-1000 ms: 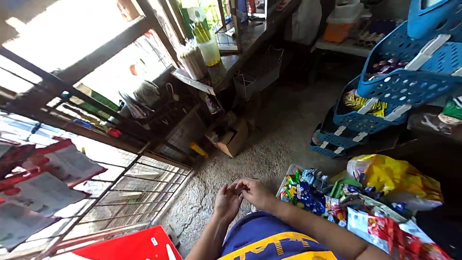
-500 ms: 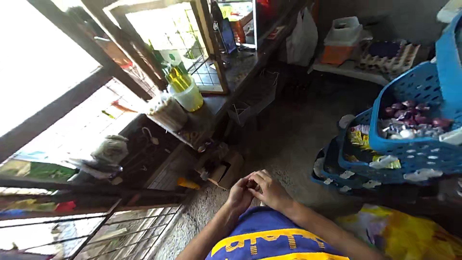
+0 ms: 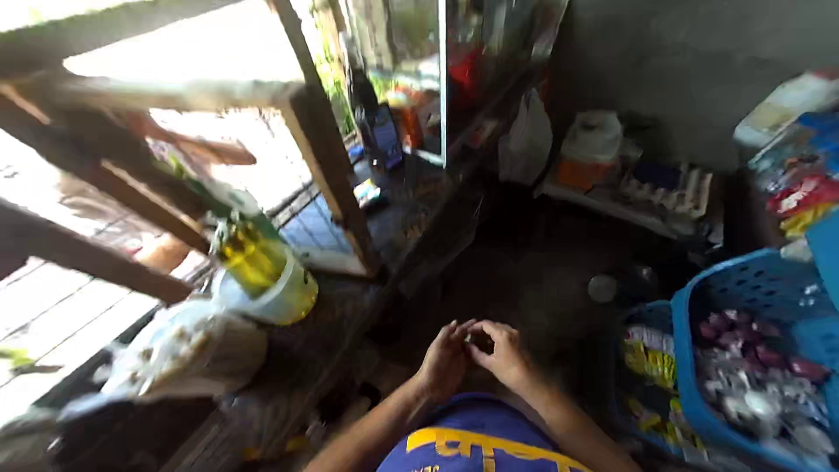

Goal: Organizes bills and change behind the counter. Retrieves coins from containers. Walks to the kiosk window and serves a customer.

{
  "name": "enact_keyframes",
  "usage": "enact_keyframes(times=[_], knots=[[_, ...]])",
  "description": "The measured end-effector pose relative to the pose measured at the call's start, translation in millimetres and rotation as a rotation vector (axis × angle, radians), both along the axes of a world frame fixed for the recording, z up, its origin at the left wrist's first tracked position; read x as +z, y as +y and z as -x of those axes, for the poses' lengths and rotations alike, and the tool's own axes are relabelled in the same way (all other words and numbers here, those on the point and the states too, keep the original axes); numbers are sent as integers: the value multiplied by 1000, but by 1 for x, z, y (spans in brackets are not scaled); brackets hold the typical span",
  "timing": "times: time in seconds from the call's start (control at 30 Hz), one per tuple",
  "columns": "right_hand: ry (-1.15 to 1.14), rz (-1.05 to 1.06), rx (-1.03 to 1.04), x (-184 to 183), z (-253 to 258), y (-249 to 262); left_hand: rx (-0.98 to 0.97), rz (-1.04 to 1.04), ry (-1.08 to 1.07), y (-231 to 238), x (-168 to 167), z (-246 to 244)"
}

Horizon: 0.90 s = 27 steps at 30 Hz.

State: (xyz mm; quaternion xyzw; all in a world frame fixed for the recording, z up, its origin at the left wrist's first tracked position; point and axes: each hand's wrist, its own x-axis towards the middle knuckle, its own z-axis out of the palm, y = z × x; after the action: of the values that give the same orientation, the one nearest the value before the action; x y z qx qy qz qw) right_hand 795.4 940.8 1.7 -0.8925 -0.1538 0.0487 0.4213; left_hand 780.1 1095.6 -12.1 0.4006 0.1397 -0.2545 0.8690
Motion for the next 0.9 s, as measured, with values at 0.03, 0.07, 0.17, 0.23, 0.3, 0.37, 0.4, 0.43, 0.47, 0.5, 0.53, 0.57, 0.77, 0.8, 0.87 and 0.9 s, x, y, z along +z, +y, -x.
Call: enact_keyframes(times=[0.03, 0.07, 0.17, 0.23, 0.3, 0.37, 0.4, 0.43, 0.47, 0.5, 0.53, 0.57, 0.77, 0.8, 0.87, 0.9], knots=[[102, -47, -8, 6, -21, -1, -3, 8, 11, 2, 1, -18], [171, -104, -5, 11, -40, -1, 7, 2, 41, 4, 3, -34], [157, -246, 54, 19, -99, 4, 48, -25, 80, 13, 11, -81], [133, -319, 102, 27, -136, 14, 94, -68, 97, 16, 13, -104], [118, -361, 164, 39, -173, 29, 92, -117, 35, 22, 16, -119], [94, -367, 258, 51, -210, 47, 75, -168, -98, 28, 20, -130], [79, -356, 314, 55, -229, 57, 71, -196, -179, 32, 19, -136], [67, -337, 370, 58, -249, 68, 82, -232, -260, 37, 20, -142], [58, -323, 430, 58, -268, 79, 106, -280, -335, 41, 22, -147], [57, -321, 490, 56, -286, 90, 143, -349, -400, 44, 25, -152], [58, -322, 549, 56, -303, 102, 197, -450, -467, 46, 30, -158], [56, -322, 606, 58, -320, 114, 271, -588, -537, 48, 35, -166], [66, -297, 791, 69, -404, 183, 376, -1736, -584, 75, 37, -245], [80, -286, 807, 70, -414, 193, 333, -1808, -513, 80, 32, -260], [122, -263, 839, 72, -430, 215, 267, -1946, -352, 89, 22, -286], [144, -263, 859, 71, -435, 227, 231, -2015, -253, 93, 17, -294]])
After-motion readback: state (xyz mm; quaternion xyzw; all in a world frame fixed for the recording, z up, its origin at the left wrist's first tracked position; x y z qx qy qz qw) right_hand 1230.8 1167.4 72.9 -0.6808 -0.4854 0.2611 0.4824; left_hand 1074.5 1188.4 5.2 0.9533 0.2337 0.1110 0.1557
